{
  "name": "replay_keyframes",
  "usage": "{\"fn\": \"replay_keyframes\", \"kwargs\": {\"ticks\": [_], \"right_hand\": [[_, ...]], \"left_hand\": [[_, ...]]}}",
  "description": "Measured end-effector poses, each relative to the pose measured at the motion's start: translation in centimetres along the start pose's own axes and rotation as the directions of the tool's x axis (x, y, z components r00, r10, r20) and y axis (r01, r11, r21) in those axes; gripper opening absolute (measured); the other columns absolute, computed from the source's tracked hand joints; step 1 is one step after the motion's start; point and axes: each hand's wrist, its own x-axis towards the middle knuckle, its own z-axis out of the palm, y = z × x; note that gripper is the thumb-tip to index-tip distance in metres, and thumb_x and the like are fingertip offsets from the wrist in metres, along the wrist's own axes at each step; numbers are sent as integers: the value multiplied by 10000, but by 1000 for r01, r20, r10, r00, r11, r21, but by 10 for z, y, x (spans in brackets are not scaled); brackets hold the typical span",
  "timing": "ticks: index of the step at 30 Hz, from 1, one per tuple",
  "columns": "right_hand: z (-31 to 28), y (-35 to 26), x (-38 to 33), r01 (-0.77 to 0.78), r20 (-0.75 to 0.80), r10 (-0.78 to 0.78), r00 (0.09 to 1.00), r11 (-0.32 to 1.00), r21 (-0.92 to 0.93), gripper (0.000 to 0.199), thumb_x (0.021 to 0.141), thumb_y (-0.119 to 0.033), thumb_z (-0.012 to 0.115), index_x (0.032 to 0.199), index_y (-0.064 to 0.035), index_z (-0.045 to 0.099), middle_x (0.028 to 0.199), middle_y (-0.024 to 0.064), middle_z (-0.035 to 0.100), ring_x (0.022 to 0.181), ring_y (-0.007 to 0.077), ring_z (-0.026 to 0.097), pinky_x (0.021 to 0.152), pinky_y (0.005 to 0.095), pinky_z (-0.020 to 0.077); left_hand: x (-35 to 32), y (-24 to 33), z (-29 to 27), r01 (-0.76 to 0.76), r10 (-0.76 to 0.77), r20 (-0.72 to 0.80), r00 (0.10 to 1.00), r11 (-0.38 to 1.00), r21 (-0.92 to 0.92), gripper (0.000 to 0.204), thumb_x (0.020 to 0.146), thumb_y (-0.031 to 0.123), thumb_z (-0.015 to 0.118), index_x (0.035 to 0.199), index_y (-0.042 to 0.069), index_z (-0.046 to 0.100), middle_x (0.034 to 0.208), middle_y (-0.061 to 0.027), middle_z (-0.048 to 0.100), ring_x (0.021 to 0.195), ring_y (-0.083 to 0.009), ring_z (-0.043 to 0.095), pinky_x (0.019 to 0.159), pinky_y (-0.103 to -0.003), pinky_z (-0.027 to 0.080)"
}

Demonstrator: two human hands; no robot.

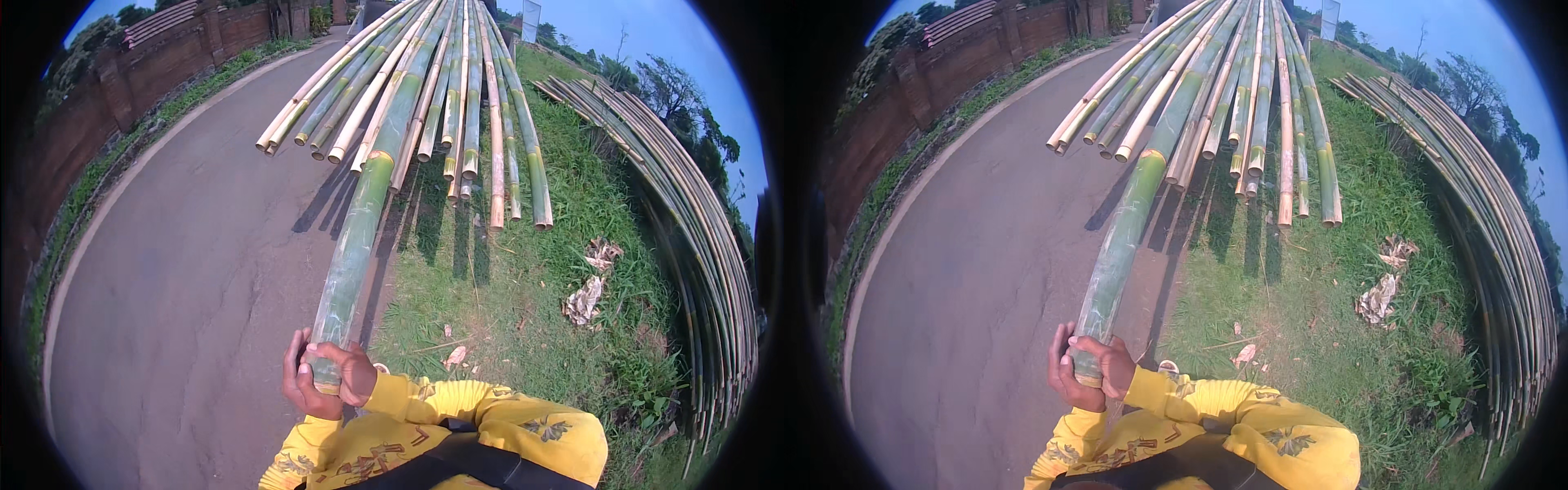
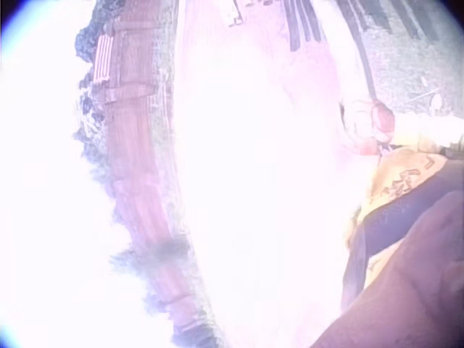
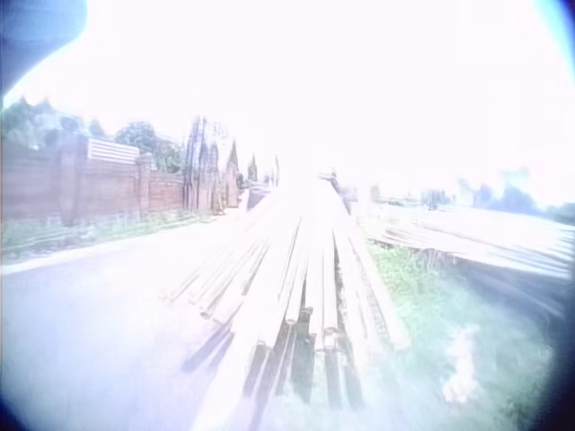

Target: The person repeatedly picks up long bamboo poles from a roadside pile and carries them to a truck, placing them on top of other poles. The person handles the poles by hand without using tools.

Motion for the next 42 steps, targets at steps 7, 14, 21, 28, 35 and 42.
{"fn": "replay_keyframes", "kwargs": {"ticks": [7, 14, 21, 28, 35, 42], "right_hand": [[21, -124, 134, 7, 106, 1, 994, 998, -70, 302, 871, -161, 648, 1106, 0, 546, 902, 85, 629, 813, 193, 654, 762, 334, 546], [-4, -275, 288, 198, 10, -198, 980, 973, -116, 220, 875, -172, 639, 1021, -27, 565, 830, 63, 636, 704, 175, 660, 630, 295, 561], [-89, -424, 421, 207, -110, -248, 963, 934, -291, 248, 818, -205, 673, 980, -21, 632, 876, 97, 655, 735, 218, 665, 679, 333, 560], [-151, -549, 544, 192, -332, -413, 848, 823, -535, 341, 721, -183, 736, 974, 35, 667, 879, 131, 658, 726, 226, 661, 654, 350, 552], [-229, -619, 647, 168, -327, -593, 736, 628, -760, 541, 660, -247, 783, 1011, 133, 622, 928, 175, 679, 778, 252, 673, 694, 371, 540], [-239, -609, 670, 108, -353, -596, 721, 600, -793, 587, 662, -260, 797, 1033, 148, 595, 985, 217, 659, 852, 259, 667, 741, 350, 528]], "left_hand": [[149, -31, 93, -203, 198, 47, 979, 961, 189, 524, 922, 263, 337, 1257, -87, 538, 1222, -218, 579, 1158, -333, 538, 1011, -435, 404], [299, -140, 216, -337, 298, 255, 920, 933, 127, 487, 1006, 283, 301, 1266, -56, 537, 1267, -210, 551, 1183, -348, 509, 1034, -440, 360], [394, -265, 336, -185, -3, 484, 875, 922, 341, 512, 1032, 392, 291, 1423, 83, 409, 1387, -187, 440, 1294, -354, 386, 1075, -478, 248], [486, -335, 429, -210, -205, 492, 846, 721, 661, 665, 996, 480, 350, 1485, 43, 241, 1388, -228, 407, 1295, -398, 359, 1051, -541, 230], [541, -400, 449, -343, -78, 498, 864, 632, 695, 603, 964, 393, 469, 1432, 38, 334, 1336, -211, 464, 1242, -381, 401, 1025, -521, 247], [581, -424, 474, -351, -42, 508, 861, 674, 650, 548, 950, 345, 497, 1400, 50, 393, 1316, -194, 483, 1228, -370, 422, 1028, -511, 258]]}}
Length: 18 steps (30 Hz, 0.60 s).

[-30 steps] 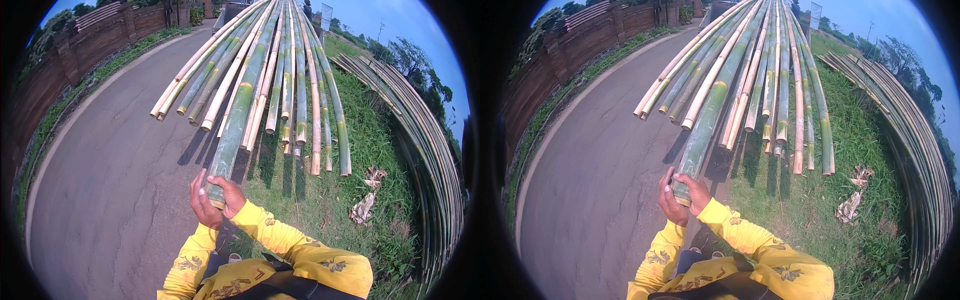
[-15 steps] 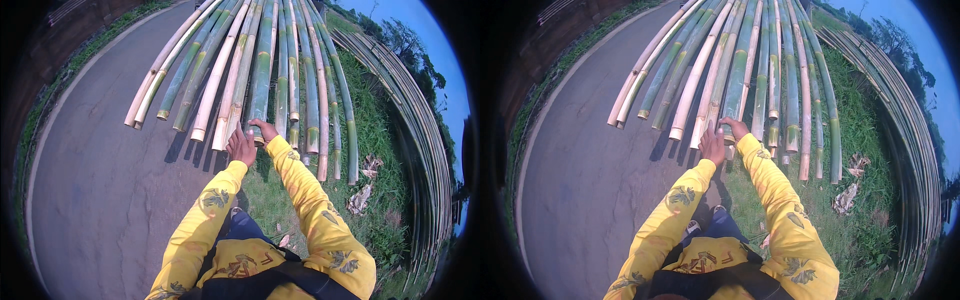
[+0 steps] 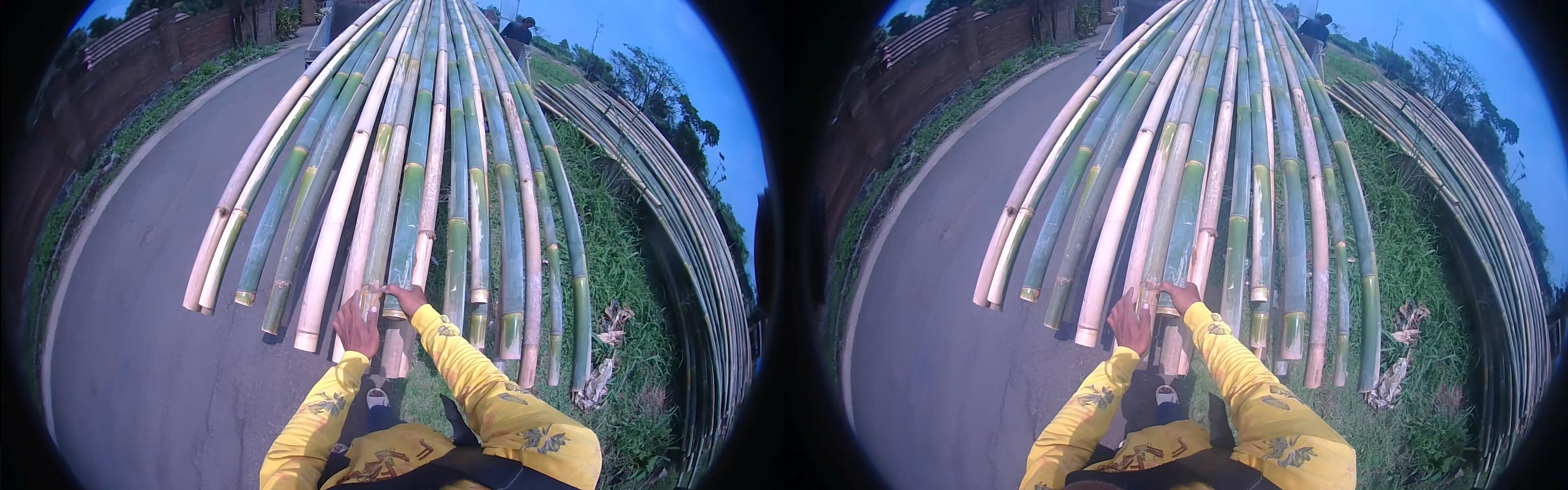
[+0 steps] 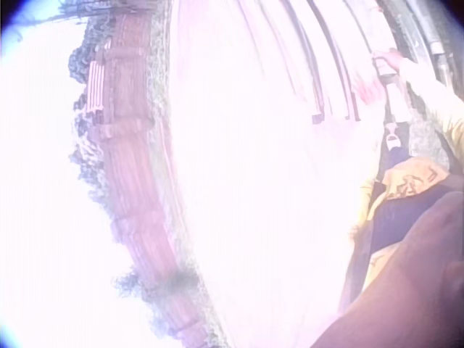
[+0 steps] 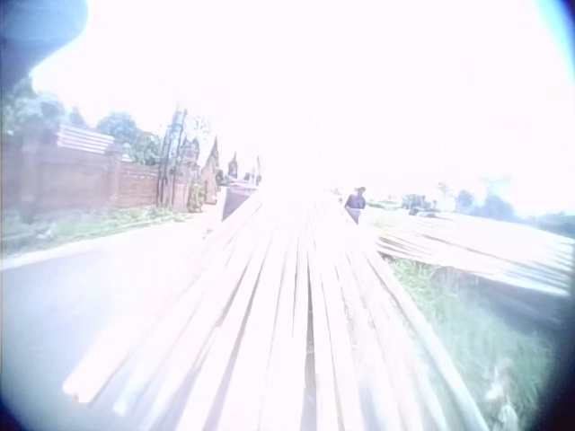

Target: The person repeatedly picks up long bamboo poles from a roadside pile and carries them to a truck, placing them on top of other poles. The person handles the poles by hand without using tools.

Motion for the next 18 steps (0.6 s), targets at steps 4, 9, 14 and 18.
{"fn": "replay_keyframes", "kwargs": {"ticks": [4, 9, 14, 18], "right_hand": [[7, -44, -22, -100, 116, 95, 989, 994, 37, 555, 706, -280, 792, 1055, 111, 606, 962, 171, 678, 878, 239, 662, 774, 340, 526], [-2, -24, -21, -61, 131, 46, 990, 992, 112, 565, 744, -318, 790, 1145, 44, 622, 1036, 111, 688, 912, 211, 667, 846, 321, 509], [18, -12, 1, -41, 104, 19, 994, 976, 212, 715, 781, -451, 734, 1232, 76, 563, 1155, 143, 639, 1000, 232, 642, 898, 322, 489], [-9, -24, -23, -255, 157, 202, 967, 812, 524, 574, 832, -471, 683, 1207, -49, 579, 1037, 94, 663, 851, 228, 682, 769, 396, 567]], "left_hand": [[2, -5, 2, 40, -40, 32, 999, 999, 8, 546, 931, 317, 520, 1395, 52, 406, 1306, -193, 488, 1224, -373, 428, 1031, -513, 263], [-9, -5, 10, 17, -14, 72, 997, 999, -42, 544, 927, 328, 550, 1384, 63, 420, 1322, -186, 486, 1250, -369, 411, 1030, -515, 262], [-8, -21, -11, 65, -61, 59, 996, 995, -74, 515, 945, 346, 512, 1375, 73, 433, 1308, -170, 501, 1246, -363, 426, 1034, -511, 263], [-11, -31, -23, 48, -49, -11, 999, 995, -84, 485, 971, 374, 464, 1317, 35, 478, 1231, -185, 531, 1161, -358, 473, 1014, -473, 298]]}}
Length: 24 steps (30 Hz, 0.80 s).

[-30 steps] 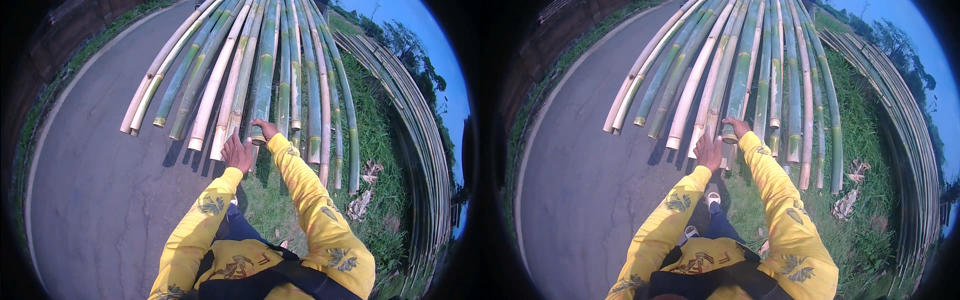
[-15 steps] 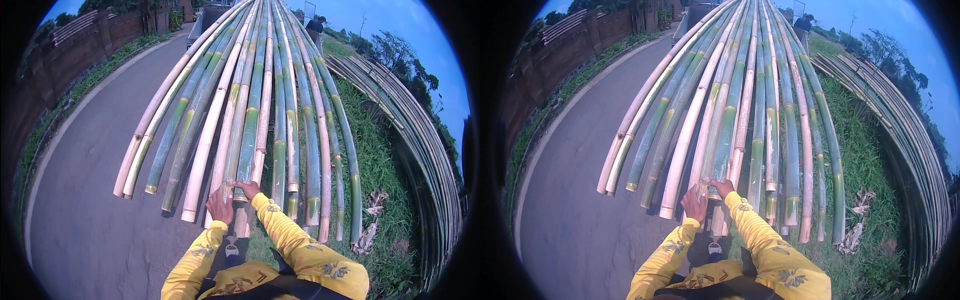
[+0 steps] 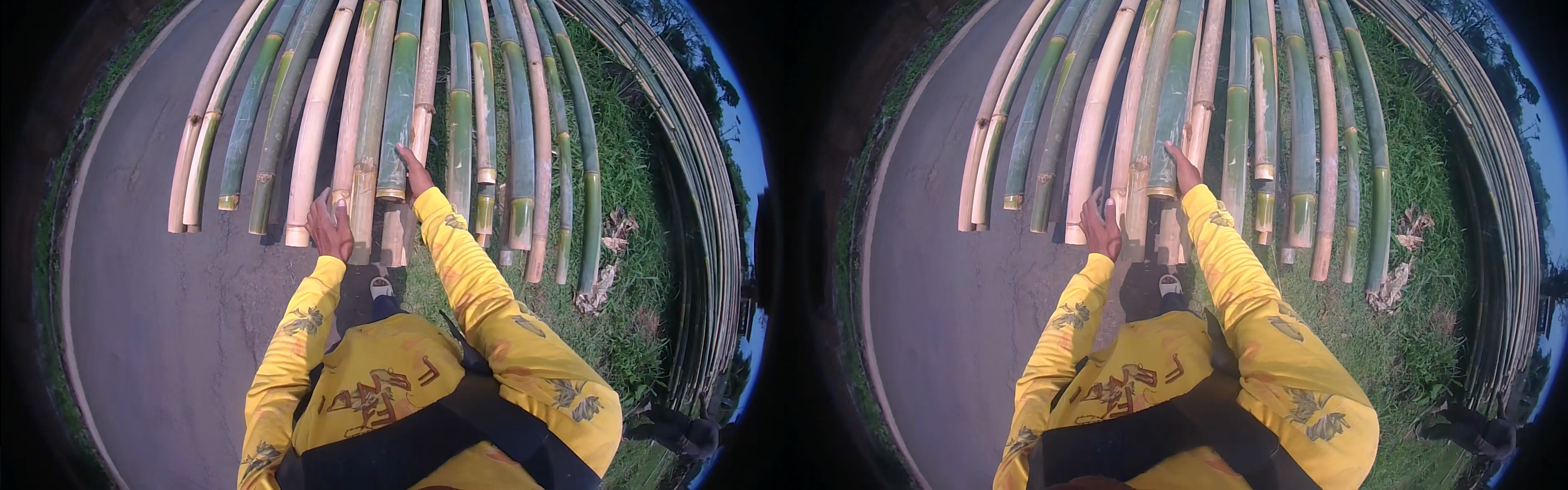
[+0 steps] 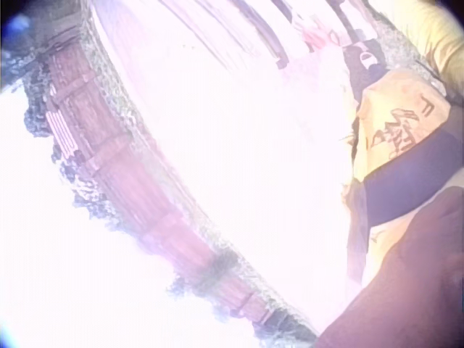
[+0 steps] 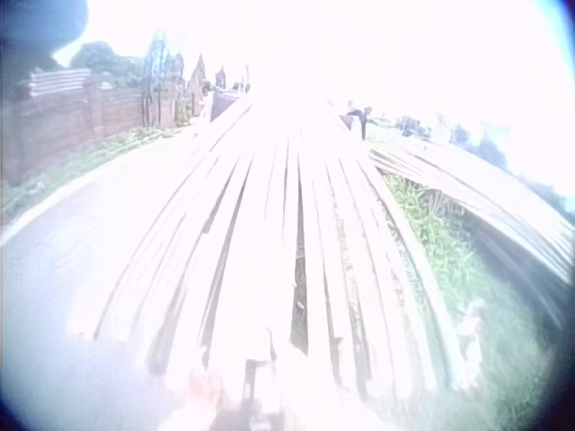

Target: The person repeatedly picks up long bamboo poles from a roadside pile and carries them to a truck, placing them on top of other poles. The person handles the poles by hand without using tools.

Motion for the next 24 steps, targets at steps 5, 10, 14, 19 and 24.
{"fn": "replay_keyframes", "kwargs": {"ticks": [5, 10, 14, 19, 24], "right_hand": [[6, 12, 9, 101, 76, -86, 993, 969, -226, 675, 739, -453, 779, 1160, 50, 621, 1101, 143, 660, 968, 223, 654, 860, 324, 509], [19, 19, 7, 163, 38, -161, 986, 904, -396, 779, 663, -461, 836, 1170, 80, 596, 1091, 163, 663, 974, 244, 655, 878, 328, 502], [-14, 29, 22, 183, -217, -321, 922, 854, -486, 774, 779, -583, 693, 1184, 69, 597, 1088, 167, 654, 989, 204, 626, 894, 306, 473], [-29, 57, -97, 320, -352, -492, 796, 836, -447, 602, 938, -395, 577, 1365, 5, 431, 1084, 191, 609, 906, 232, 626, 842, 336, 501], [-132, 176, -254, 212, -478, -463, 746, 846, -489, 458, 913, -327, 623, 1242, -14, 561, 958, 151, 670, 833, 198, 658, 774, 320, 513]], "left_hand": [[-16, -14, -22, 63, -62, 38, 997, 998, -16, 482, 960, 367, 492, 1299, 24, 492, 1229, -185, 530, 1158, -354, 472, 1013, -469, 301], [-50, -28, -28, -44, 40, 80, 996, 997, 57, 490, 954, 353, 504, 1314, 21, 480, 1249, -190, 514, 1174, -363, 461, 1021, -477, 294], [-63, -30, -40, -91, 88, 115, 990, 996, 23, 459, 945, 285, 531, 1310, 12, 480, 1253, -205, 505, 1186, -373, 459, 1027, -473, 307], [-122, -61, -74, -189, 186, 190, 964, 982, -4, 382, 932, 192, 537, 1264, 4, 525, 1156, -192, 549, 1069, -333, 532, 970, -433, 398], [-211, -145, -70, 202, -209, 882, 422, 970, 133, 421, 914, 286, 575, 1262, 50, 559, 1170, -211, 618, 1086, -332, 596, 953, -394, 442]]}}
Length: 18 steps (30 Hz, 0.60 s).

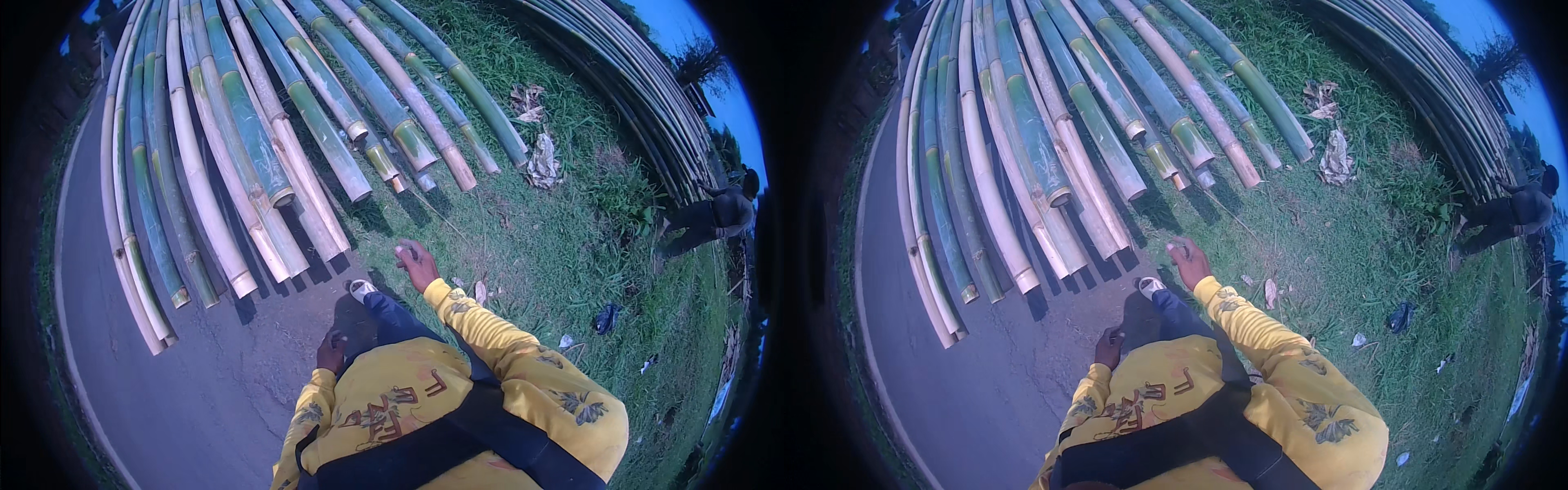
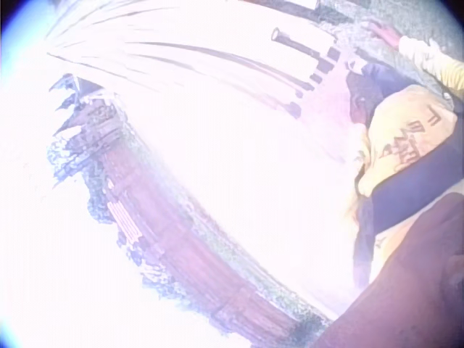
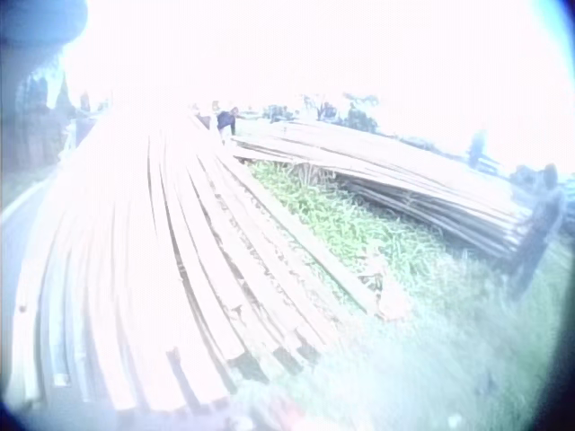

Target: The person repeatedly picks up long bamboo poles from a roadside pile and carries them to a truck, placing them on top of other poles. The person handles the poles by hand without using tools.

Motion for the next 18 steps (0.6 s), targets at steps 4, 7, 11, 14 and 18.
{"fn": "replay_keyframes", "kwargs": {"ticks": [4, 7, 11, 14, 18], "right_hand": [[-127, 173, -170, -479, -305, 432, 849, 873, -95, 530, 850, -511, 622, 1082, -35, 651, 783, 96, 658, 718, 219, 653, 734, 361, 530], [-172, 262, -322, -909, -267, 875, 405, 416, -16, 498, 909, -477, 553, 1139, -40, 620, 965, 156, 644, 718, 264, 672, 602, 395, 544], [-165, 321, -424, -937, -207, 920, 334, 348, 32, 633, 936, -543, 440, 1368, -85, 505, 1374, 203, 518, 1245, 339, 520, 1032, 430, 409], [-145, 323, -475, -859, -163, 928, 334, 371, 354, 641, 934, -548, 437, 1379, -90, 494, 1393, 196, 499, 1259, 348, 501, 1037, 439, 399], [-172, 322, -508, -657, -180, 932, 315, 351, 667, 652, 932, -556, 433, 1393, -96, 480, 1419, 187, 473, 1278, 359, 476, 1044, 451, 386]], "left_hand": [[6, -126, 60, -236, -46, 684, 728, 920, 313, 471, 977, 407, 413, 1303, 90, 538, 1309, -190, 563, 1233, -349, 517, 1044, -399, 389], [-20, -74, 60, -324, -180, 770, 613, 831, 452, 437, 975, 365, 419, 1322, 121, 524, 1330, -171, 549, 1263, -357, 487, 1055, -400, 383], [28, -122, 80, -736, -128, 879, 460, 499, 458, 388, 923, 287, 482, 1267, 141, 583, 1259, -138, 606, 1198, -327, 547, 1005, -427, 433], [31, -54, 110, -842, -458, 733, 503, -68, 535, 382, 906, 261, 499, 1255, 145, 603, 1222, -121, 634, 1163, -301, 578, 977, -432, 460], [49, 14, 196, -870, -331, 805, 493, -184, 457, 361, 887, 240, 513, 1206, 141, 648, 1192, -127, 651, 1118, -307, 609, 967, -442, 480]]}}
